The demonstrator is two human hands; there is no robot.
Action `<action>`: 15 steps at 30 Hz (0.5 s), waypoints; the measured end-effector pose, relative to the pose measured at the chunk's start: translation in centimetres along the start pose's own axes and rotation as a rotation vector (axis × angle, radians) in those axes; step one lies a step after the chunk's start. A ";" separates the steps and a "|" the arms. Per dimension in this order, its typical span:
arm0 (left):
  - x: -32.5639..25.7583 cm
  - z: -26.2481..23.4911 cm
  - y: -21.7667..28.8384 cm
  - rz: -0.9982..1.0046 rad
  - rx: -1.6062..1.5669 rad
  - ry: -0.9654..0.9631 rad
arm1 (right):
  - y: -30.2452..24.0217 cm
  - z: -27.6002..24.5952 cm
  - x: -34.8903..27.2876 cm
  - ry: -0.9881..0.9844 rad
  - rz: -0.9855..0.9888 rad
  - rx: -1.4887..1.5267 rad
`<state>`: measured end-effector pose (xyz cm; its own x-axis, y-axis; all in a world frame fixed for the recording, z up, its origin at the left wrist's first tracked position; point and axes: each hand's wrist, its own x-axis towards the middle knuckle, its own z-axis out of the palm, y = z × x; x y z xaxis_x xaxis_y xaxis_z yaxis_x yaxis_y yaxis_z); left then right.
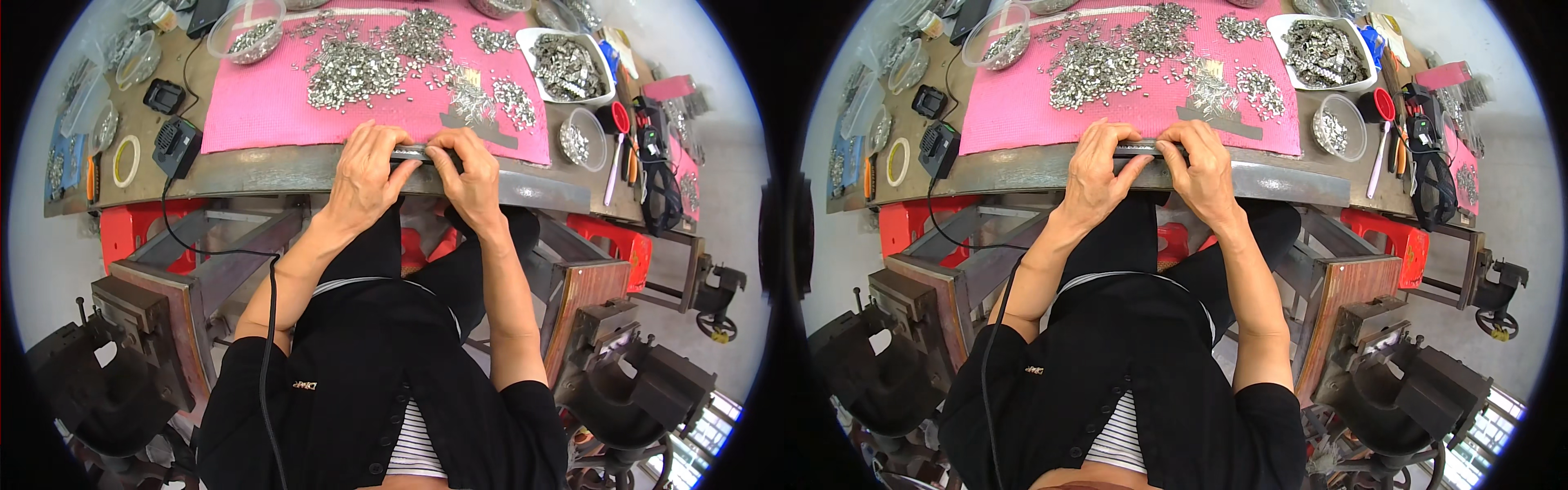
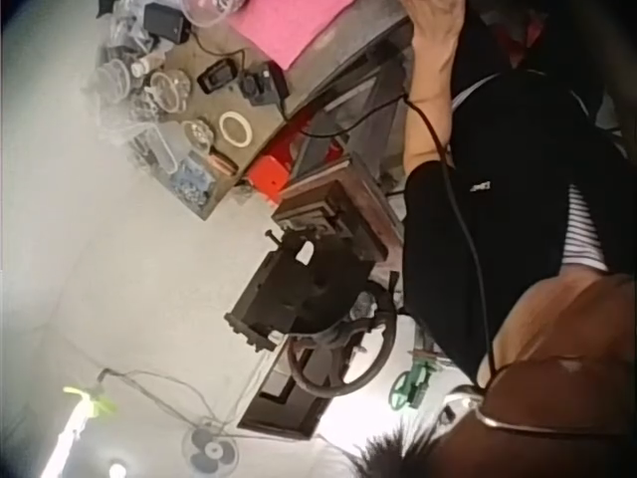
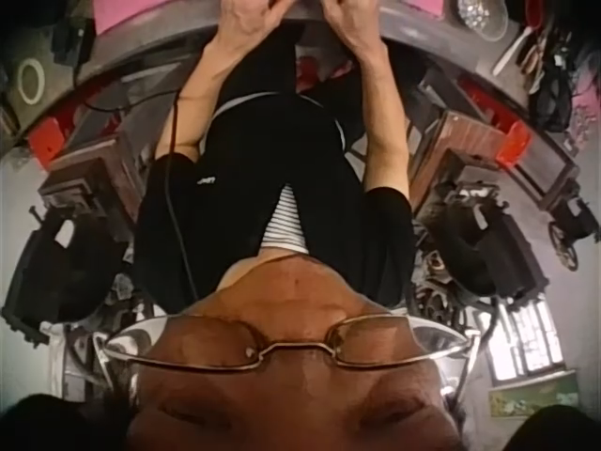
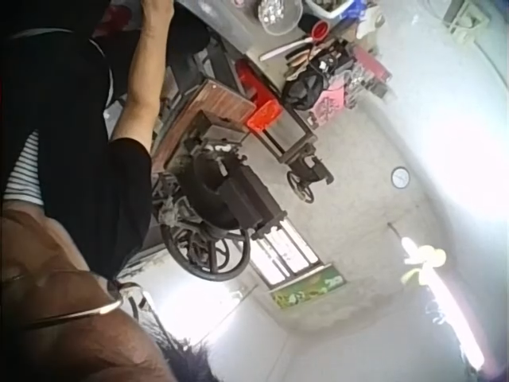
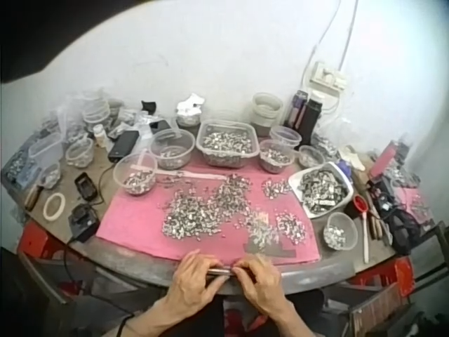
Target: Assembling small metal parts on a fixture and operating a manual press.
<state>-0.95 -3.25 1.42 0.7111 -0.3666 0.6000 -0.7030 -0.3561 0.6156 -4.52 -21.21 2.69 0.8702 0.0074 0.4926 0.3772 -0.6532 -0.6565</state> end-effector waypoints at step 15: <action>-0.2 -0.5 0.2 -0.016 0.012 -0.033 | 0.0 -0.3 -0.3 0.000 -0.300 -0.289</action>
<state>-1.21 -2.80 1.65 0.7217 -0.3891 0.5725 -0.6917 -0.3724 0.6188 -4.90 -21.46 2.65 0.7353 0.2293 0.6377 0.5094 -0.8078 -0.2968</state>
